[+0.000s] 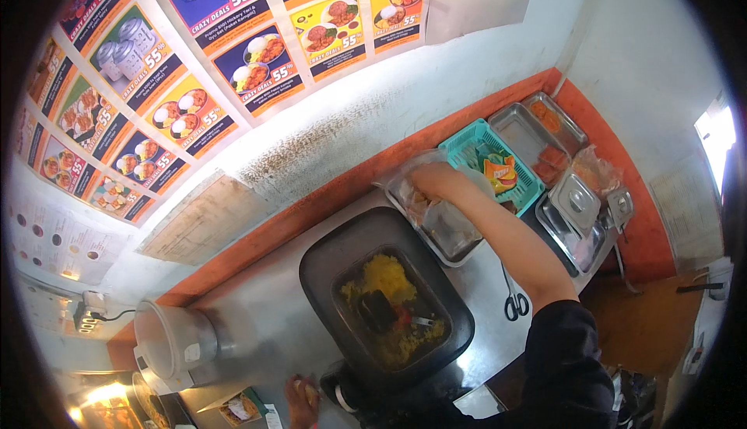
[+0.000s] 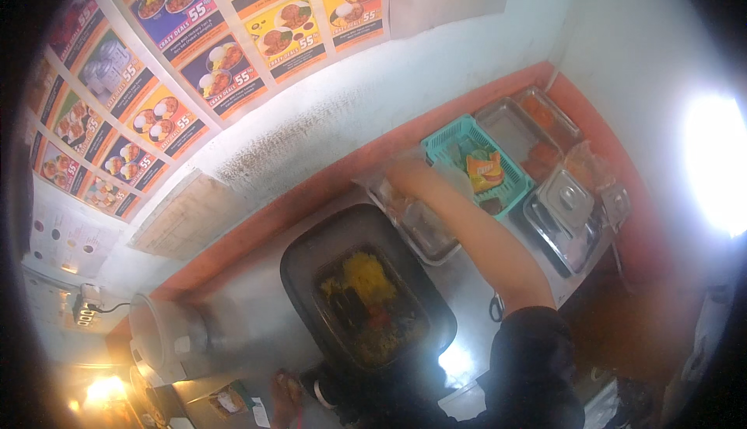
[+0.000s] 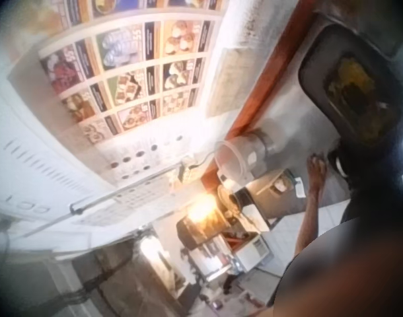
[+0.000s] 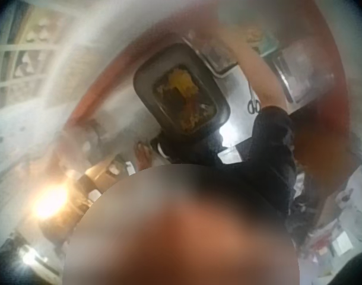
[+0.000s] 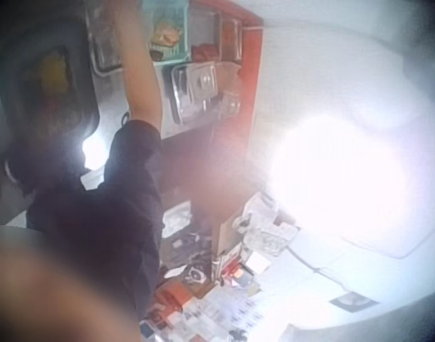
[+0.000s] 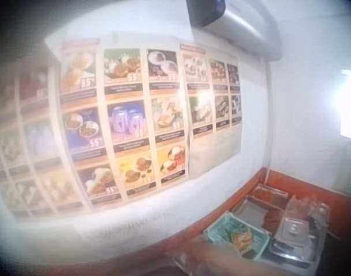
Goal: The person scoops yellow food into a plastic container, then moves to a counter to wrap a box and place it in a plastic bag. The person then sits on the floor and folds multiple flat white paper boxes into assembled boxes, stacking them on the counter.
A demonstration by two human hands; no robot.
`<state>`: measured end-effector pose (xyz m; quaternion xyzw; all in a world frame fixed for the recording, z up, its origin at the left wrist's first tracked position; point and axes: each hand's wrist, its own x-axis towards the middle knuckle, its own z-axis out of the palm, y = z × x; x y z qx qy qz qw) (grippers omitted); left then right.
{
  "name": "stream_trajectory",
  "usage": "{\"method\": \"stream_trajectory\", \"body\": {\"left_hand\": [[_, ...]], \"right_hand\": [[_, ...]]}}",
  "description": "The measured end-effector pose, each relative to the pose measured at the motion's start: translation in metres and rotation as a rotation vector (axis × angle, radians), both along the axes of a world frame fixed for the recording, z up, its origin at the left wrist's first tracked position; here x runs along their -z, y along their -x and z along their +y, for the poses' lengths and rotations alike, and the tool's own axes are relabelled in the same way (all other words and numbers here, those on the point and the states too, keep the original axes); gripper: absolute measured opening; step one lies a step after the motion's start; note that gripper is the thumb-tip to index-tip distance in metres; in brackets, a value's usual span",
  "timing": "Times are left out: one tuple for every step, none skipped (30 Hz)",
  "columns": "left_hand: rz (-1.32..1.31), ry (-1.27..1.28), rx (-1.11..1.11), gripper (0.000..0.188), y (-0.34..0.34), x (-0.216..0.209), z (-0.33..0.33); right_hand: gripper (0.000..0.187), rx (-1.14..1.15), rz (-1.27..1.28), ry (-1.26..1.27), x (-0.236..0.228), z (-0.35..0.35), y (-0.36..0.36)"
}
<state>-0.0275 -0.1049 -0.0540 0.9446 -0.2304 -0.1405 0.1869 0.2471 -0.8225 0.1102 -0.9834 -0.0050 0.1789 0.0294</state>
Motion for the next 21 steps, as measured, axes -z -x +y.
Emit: {"method": "stream_trajectory", "body": {"left_hand": [[0.031, -0.002, -0.012, 0.056, -0.005, -0.015, -0.016], [0.055, -0.016, -0.042, 0.056, -0.007, -0.036, -0.028], [0.048, -0.034, -0.042, 0.056, -0.006, -0.040, -0.028], [0.041, -0.052, -0.042, 0.056, -0.003, -0.043, -0.027], [0.035, -0.062, -0.036, 0.057, -0.001, -0.044, -0.027], [0.010, -0.015, -0.043, 0.058, 0.002, -0.037, -0.022], [-0.015, 0.030, -0.053, 0.059, 0.004, -0.024, -0.013], [-0.041, 0.077, -0.065, 0.060, 0.008, -0.013, -0.004], [-0.054, -0.005, -0.015, 0.061, 0.006, -0.006, -0.003], [-0.066, -0.087, 0.035, 0.061, 0.003, 0.003, -0.002], [-0.083, -0.167, 0.076, 0.061, 0.002, 0.003, -0.007], [-0.030, -0.104, 0.011, 0.063, 0.003, -0.005, -0.013], [0.022, -0.039, -0.053, 0.065, 0.003, -0.014, -0.020], [0.071, 0.024, -0.123, 0.066, 0.003, -0.024, -0.025], [0.065, 0.040, -0.135, 0.069, 0.002, -0.027, -0.028], [0.058, 0.054, -0.150, 0.071, 0.001, -0.029, -0.030], [0.053, 0.064, -0.169, 0.073, 0.001, -0.032, -0.030], [0.045, 0.029, -0.194, 0.075, 0.002, -0.039, -0.033], [0.042, -0.012, -0.229, 0.077, 0.005, -0.048, -0.034], [-0.020, 0.008, -0.209, 0.076, 0.008, -0.047, -0.029], [-0.079, 0.002, -0.210, 0.074, 0.013, -0.039, -0.014]], "right_hand": [[0.021, 0.045, 0.003, -0.032, 0.002, -0.003, 0.005], [0.026, 0.073, 0.000, -0.077, -0.009, 0.003, 0.006], [0.031, 0.101, -0.006, -0.117, -0.024, 0.008, 0.008], [0.030, 0.064, -0.116, -0.132, -0.036, 0.012, 0.014], [0.029, 0.032, -0.226, -0.139, -0.049, 0.011, 0.029], [0.029, -0.003, -0.335, -0.150, -0.060, 0.010, 0.042], [0.028, 0.058, -0.391, -0.202, -0.069, 0.009, 0.053], [0.028, 0.116, -0.444, -0.254, -0.077, 0.007, 0.063], [0.028, 0.185, -0.493, -0.293, -0.081, 0.000, 0.078], [0.028, 0.224, -0.514, -0.343, -0.079, -0.010, 0.093], [0.028, 0.254, -0.539, -0.393, -0.076, -0.020, 0.108], [0.028, 0.280, -0.558, -0.450, -0.078, -0.017, 0.118], [0.030, 0.337, -0.543, -0.525, -0.081, -0.012, 0.132], [0.032, 0.388, -0.526, -0.604, -0.096, 0.002, 0.149], [0.034, 0.444, -0.508, -0.676, -0.109, 0.017, 0.166], [0.033, 0.468, -0.532, -0.696, -0.115, 0.032, 0.180], [0.032, 0.491, -0.550, -0.722, -0.117, 0.049, 0.192], [0.031, 0.509, -0.562, -0.750, -0.118, 0.067, 0.204], [0.029, 0.475, -0.616, -0.727, -0.118, 0.084, 0.215], [0.027, 0.429, -0.655, -0.726, -0.113, 0.100, 0.225], [0.025, 0.373, -0.676, -0.755, -0.104, 0.125, 0.231]]}}
